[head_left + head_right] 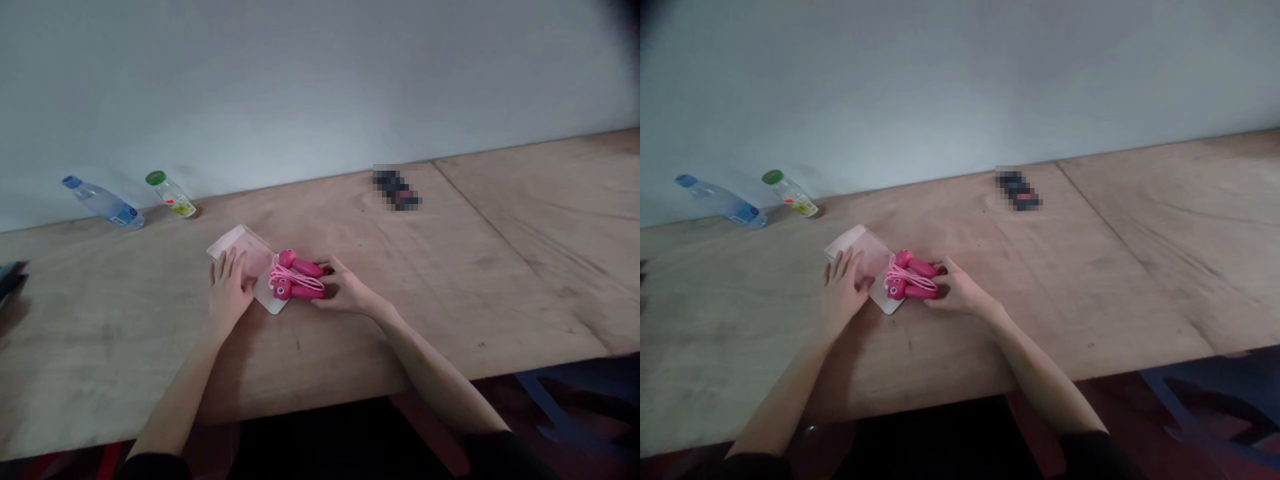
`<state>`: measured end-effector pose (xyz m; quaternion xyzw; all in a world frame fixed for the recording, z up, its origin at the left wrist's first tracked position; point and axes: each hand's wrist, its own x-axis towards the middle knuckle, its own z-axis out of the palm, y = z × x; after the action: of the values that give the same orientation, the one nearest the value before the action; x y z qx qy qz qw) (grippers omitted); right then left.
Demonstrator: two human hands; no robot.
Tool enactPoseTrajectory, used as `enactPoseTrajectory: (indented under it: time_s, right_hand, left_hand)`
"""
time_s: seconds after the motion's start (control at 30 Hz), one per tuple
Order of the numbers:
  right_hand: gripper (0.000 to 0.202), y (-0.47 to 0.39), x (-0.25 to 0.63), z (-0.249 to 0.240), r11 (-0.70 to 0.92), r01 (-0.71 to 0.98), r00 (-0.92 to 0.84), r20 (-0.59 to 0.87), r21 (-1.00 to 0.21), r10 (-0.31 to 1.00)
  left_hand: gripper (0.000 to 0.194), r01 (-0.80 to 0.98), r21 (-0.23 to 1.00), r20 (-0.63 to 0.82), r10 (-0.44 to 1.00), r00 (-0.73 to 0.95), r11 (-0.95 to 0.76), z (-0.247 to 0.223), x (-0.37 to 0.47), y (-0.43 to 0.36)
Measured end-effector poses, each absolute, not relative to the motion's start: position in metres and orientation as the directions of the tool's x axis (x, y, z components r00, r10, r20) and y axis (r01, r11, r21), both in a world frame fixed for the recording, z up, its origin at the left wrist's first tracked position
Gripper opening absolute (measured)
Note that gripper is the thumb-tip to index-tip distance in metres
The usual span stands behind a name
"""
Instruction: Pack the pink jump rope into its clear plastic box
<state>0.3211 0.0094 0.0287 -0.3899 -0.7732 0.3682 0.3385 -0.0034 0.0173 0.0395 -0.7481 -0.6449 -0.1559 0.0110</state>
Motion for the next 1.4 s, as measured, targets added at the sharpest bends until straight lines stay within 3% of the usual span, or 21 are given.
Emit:
enactPoseTrajectory:
  time_s: [0.27,0.53,0.7,0.8,0.87,1.0,1.17,1.27,1.4]
  right_hand:
    - [0.020,0.011,0.321,0.028,0.386,0.470,-0.354,0.231,-0.794,0.906]
    - [0.024,0.002,0.296,0.015,0.387,0.564,-0.284,0.269,-0.729,0.920]
    - [0.032,-0.008,0.281,0.008,0.394,0.637,-0.254,0.302,-0.663,0.919]
    - [0.035,-0.014,0.276,0.010,0.415,0.642,-0.275,0.312,-0.645,0.909]
    - [0.036,-0.017,0.275,0.013,0.434,0.607,-0.290,0.323,-0.665,0.901]
    - [0.025,-0.016,0.275,0.017,0.395,0.489,-0.240,0.315,-0.778,0.918]
    - [0.047,-0.002,0.276,0.014,0.328,0.393,-0.109,0.311,-0.859,0.944]
    - [0.059,0.009,0.279,0.007,0.216,0.357,-0.018,0.224,-0.909,0.974]
    - [0.043,0.033,0.279,-0.005,0.109,0.232,0.030,0.119,-0.967,0.992]
  left_hand:
    - [0.058,0.969,0.208,0.229,0.970,0.084,-0.133,0.042,-0.076,0.050]
    - [0.059,0.990,0.108,0.282,0.958,0.053,-0.086,0.067,-0.136,0.062]
    - [0.047,0.951,0.296,0.377,0.926,-0.035,-0.085,0.076,-0.055,0.027]
    - [0.047,0.903,0.429,0.145,0.989,-0.030,-0.035,0.068,0.010,0.000]
    - [0.051,0.898,0.438,0.043,0.999,0.024,-0.040,0.062,0.040,-0.011]
    - [0.048,0.911,0.411,0.071,0.997,0.011,-0.040,0.055,0.061,-0.010]
    - [0.042,0.884,0.467,0.089,0.996,-0.022,-0.022,0.052,0.056,0.008]
    - [0.042,0.880,0.475,0.099,0.994,-0.038,-0.014,0.049,0.052,0.023]
    - [0.043,0.849,0.526,0.131,0.991,-0.026,-0.047,0.042,0.050,0.045]
